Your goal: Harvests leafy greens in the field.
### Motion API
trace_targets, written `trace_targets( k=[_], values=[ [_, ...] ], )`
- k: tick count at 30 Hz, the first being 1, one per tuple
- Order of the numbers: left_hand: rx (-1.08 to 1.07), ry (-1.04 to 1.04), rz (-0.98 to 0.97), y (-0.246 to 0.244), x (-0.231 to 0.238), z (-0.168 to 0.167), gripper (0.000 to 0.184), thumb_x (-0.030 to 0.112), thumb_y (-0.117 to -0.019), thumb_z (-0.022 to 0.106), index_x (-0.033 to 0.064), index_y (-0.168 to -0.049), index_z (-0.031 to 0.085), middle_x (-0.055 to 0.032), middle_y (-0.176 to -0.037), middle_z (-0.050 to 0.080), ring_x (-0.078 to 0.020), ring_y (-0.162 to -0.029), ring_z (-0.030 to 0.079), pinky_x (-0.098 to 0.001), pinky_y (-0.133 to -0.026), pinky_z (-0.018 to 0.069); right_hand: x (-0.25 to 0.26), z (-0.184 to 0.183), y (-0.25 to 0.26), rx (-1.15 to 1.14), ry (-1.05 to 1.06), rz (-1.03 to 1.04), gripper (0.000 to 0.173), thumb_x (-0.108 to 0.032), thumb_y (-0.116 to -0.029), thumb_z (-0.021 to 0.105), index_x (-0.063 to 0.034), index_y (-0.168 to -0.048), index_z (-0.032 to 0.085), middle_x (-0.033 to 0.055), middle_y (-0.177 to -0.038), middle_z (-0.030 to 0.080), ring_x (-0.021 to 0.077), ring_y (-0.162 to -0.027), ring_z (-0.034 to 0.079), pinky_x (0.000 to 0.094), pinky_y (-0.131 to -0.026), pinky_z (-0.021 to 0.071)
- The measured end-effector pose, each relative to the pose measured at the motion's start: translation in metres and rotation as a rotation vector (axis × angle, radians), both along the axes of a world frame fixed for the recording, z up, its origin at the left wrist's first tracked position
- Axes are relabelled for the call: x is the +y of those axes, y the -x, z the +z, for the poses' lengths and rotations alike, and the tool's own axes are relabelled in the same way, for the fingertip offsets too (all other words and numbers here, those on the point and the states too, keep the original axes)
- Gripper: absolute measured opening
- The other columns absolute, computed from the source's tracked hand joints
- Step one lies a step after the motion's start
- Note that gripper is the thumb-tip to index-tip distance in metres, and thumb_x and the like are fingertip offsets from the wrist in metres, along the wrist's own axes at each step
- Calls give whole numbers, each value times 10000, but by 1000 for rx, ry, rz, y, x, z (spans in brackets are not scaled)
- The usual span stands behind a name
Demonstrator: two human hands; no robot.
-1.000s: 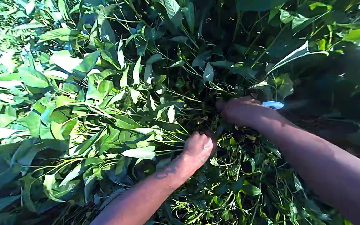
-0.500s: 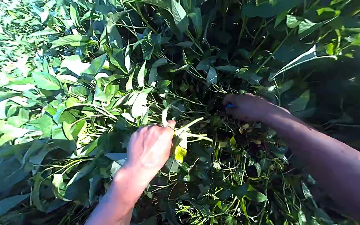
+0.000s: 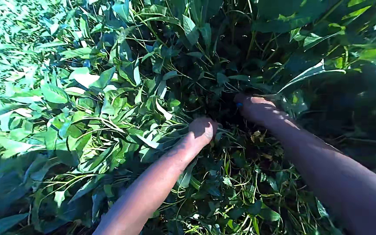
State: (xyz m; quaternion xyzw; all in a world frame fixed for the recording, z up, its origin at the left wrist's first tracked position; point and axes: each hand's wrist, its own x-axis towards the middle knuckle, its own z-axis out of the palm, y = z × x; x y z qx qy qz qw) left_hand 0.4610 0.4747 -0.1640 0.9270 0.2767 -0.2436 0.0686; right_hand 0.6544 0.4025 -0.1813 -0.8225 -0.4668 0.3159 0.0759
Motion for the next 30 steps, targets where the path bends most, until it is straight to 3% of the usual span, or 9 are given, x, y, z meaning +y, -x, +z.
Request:
trace_targets(
  k=[3,8,16,18,20,21,24,27,30],
  values=[
    [75,-56,-41,3,-19,-1,250,84,-1027,524,31,-1196,701,-178,-1271,666,-370,-1263,585,-515,-1076,466,-1,7,5,-29,31,110,381,-158,-1005,602,-276,-1367,610,189,-1217,695,459,-1119,661,728,-839,509],
    [8,-135,-176,10,-32,-23,235,12,-993,551,8,-1174,701,-181,-1243,666,-342,-1224,617,-493,-1042,496,6,10,25,-119,82,231,334,-177,-1002,602,-294,-1308,665,180,-1110,728,452,-1035,690,703,-800,529],
    [-17,-23,-161,-5,-28,-38,225,32,-970,599,56,-1159,719,-130,-1333,636,-329,-1315,553,-501,-1043,497,22,-2,35,-175,149,194,236,-141,-993,615,-189,-1198,722,203,-1182,707,463,-1107,666,713,-868,510],
    [3,-21,-99,-5,-23,-37,266,68,-960,628,37,-1214,704,-160,-1451,552,-354,-1394,476,-515,-1128,438,24,-5,31,-172,143,185,241,-154,-995,619,-184,-1214,714,199,-1215,698,460,-1138,654,718,-885,504],
    [75,15,-20,-7,-14,-37,410,139,-952,665,13,-1341,637,-205,-1606,395,-393,-1499,354,-535,-1211,343,25,-8,26,-164,133,182,260,-183,-979,650,-190,-1233,706,195,-1228,693,460,-1156,646,718,-890,504],
    [110,38,13,-8,-9,-38,483,184,-935,698,12,-1379,612,-215,-1617,372,-401,-1512,331,-547,-1228,311,26,-8,24,-153,131,178,281,-195,-967,670,-200,-1247,699,195,-1231,692,460,-1162,644,720,-893,502],
    [133,54,31,-8,-2,-36,505,246,-879,757,55,-1332,640,-204,-1397,597,-388,-1359,518,-579,-1191,340,27,-8,24,-120,103,152,312,-194,-952,697,-224,-1262,689,205,-1226,692,472,-1143,649,731,-883,502],
    [62,19,12,-11,-5,-24,403,169,-929,692,56,-1314,653,-189,-1398,591,-366,-1353,523,-574,-1194,331,29,-8,28,-116,79,101,375,-175,-999,613,-260,-1362,645,203,-1307,665,480,-1187,632,737,-901,491],
    [-5,-79,-55,-9,-13,-20,303,97,-1016,523,30,-1275,666,-179,-1393,594,-345,-1335,537,-514,-1138,399,32,-18,32,-143,20,128,390,-143,-1011,570,-263,-1377,628,188,-1326,654,473,-1188,632,736,-898,491]
  ],
)
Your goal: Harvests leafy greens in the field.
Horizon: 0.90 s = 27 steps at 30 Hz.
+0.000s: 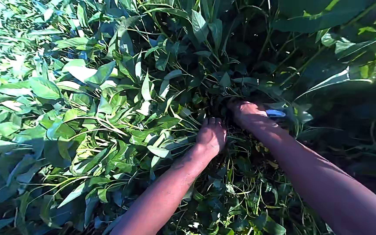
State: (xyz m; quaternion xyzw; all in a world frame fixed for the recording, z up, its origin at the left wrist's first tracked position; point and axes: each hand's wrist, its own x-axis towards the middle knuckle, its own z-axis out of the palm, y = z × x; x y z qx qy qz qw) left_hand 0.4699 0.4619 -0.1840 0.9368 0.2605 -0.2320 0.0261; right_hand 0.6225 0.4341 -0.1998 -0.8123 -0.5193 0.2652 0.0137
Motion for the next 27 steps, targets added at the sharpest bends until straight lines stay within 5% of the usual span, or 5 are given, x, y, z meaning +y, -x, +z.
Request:
trace_targets(
  k=[4,10,14,21,27],
  values=[
    [-32,-43,-57,10,-4,0,262,62,-1020,509,15,-1202,691,-171,-1329,632,-336,-1255,591,-486,-1042,474,-3,5,2,-98,31,66,376,-129,-1047,506,-243,-1384,627,192,-1309,659,466,-1147,653,696,-885,510],
    [-129,-75,-107,36,-9,-8,210,76,-999,562,24,-1123,722,-171,-1215,669,-337,-1128,649,-476,-948,538,-12,-6,-17,-46,-106,149,286,-123,-950,673,-206,-1219,723,188,-1219,697,470,-1122,654,738,-893,494],
    [-172,-119,-153,34,-14,-16,178,50,-967,594,22,-1082,726,-166,-1177,675,-326,-1067,660,-457,-865,550,-2,3,-3,15,-61,143,257,-148,-974,647,-179,-1221,711,202,-1181,697,462,-1109,662,708,-868,523],
    [-32,7,-124,10,-16,-11,264,32,-995,553,36,-1216,697,-139,-1399,600,-324,-1243,599,-479,-1017,503,12,7,2,15,83,123,258,-142,-989,638,-27,-1215,687,259,-1209,677,475,-1184,628,712,-962,475],
    [-78,-4,-136,8,-14,-13,262,45,-999,543,57,-1211,698,-135,-1360,609,-321,-1204,612,-474,-971,520,10,7,-8,35,71,233,190,-136,-966,653,-85,-1137,719,214,-1126,703,435,-1121,658,674,-915,513]
  ],
)
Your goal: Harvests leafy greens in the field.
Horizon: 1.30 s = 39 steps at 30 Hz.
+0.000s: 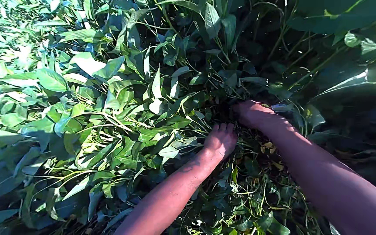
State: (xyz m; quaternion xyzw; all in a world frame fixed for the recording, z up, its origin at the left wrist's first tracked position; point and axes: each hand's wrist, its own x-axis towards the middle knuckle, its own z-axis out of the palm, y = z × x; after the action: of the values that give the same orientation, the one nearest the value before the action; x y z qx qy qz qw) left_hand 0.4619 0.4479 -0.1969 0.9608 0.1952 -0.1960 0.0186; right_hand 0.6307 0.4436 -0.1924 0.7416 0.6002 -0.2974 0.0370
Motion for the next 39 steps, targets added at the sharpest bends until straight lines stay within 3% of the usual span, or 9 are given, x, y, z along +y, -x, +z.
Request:
trace_targets(
  k=[4,7,12,15,19,23,31,36,39],
  values=[
    [-149,-41,-23,12,-2,-2,187,47,-971,590,47,-1101,725,-125,-1214,668,-298,-1071,666,-438,-861,561,-4,3,-4,3,44,-2,309,-71,-954,651,-128,-1254,702,234,-1214,677,462,-1178,627,689,-943,492],
    [-239,-22,-53,30,-11,-4,161,82,-971,606,44,-1061,734,-135,-1152,682,-299,-1018,679,-437,-833,574,-8,1,-18,-26,-7,7,246,-93,-938,697,-145,-1174,744,213,-1155,709,459,-1131,649,709,-931,489],
    [2,133,206,22,-5,-6,386,109,-999,569,-1,-1368,599,-210,-1460,554,-360,-1271,600,-500,-1055,495,-9,-7,-22,37,-155,22,225,-92,-955,675,-158,-1154,756,195,-1093,732,447,-1084,677,700,-929,509],
    [117,238,282,7,2,-1,519,139,-949,665,58,-1446,537,-202,-1413,591,-371,-1338,551,-543,-1147,409,-1,-2,-11,53,-114,-30,312,-95,-961,663,-200,-1248,725,198,-1177,717,455,-1138,658,706,-949,494],
    [18,199,215,9,-3,-7,463,146,-925,706,91,-1373,606,-180,-1242,682,-368,-1236,611,-527,-1079,473,7,6,8,33,-48,-44,337,-112,-1002,598,-208,-1314,682,175,-1285,682,439,-1240,610,692,-983,477],
    [134,291,349,4,-3,1,616,156,-900,740,69,-1453,484,-200,-1257,654,-385,-1169,646,-550,-995,525,13,5,21,-8,-27,-17,315,-161,-1038,561,-219,-1328,670,181,-1287,681,444,-1226,621,716,-961,474],
    [65,362,392,14,-10,15,678,225,-931,710,137,-1524,395,-180,-1012,717,-380,-954,715,-557,-807,587,15,-2,24,25,-65,39,308,-133,-1014,592,-224,-1293,689,183,-1246,692,451,-1179,640,718,-928,489],
    [17,242,256,32,-31,30,317,142,-1020,573,38,-1312,641,-177,-1184,695,-341,-1186,632,-480,-1041,497,8,-5,9,11,-123,-8,312,-121,-999,604,-244,-1267,705,157,-1210,716,427,-1153,661,719,-912,491],
    [-3,174,117,50,-53,43,290,50,-1008,521,12,-1266,648,-187,-1164,703,-345,-1151,660,-469,-1016,519,2,-18,-7,56,-227,13,302,-99,-973,636,-201,-1246,715,168,-1190,716,429,-1150,660,709,-928,500]
  ],
)
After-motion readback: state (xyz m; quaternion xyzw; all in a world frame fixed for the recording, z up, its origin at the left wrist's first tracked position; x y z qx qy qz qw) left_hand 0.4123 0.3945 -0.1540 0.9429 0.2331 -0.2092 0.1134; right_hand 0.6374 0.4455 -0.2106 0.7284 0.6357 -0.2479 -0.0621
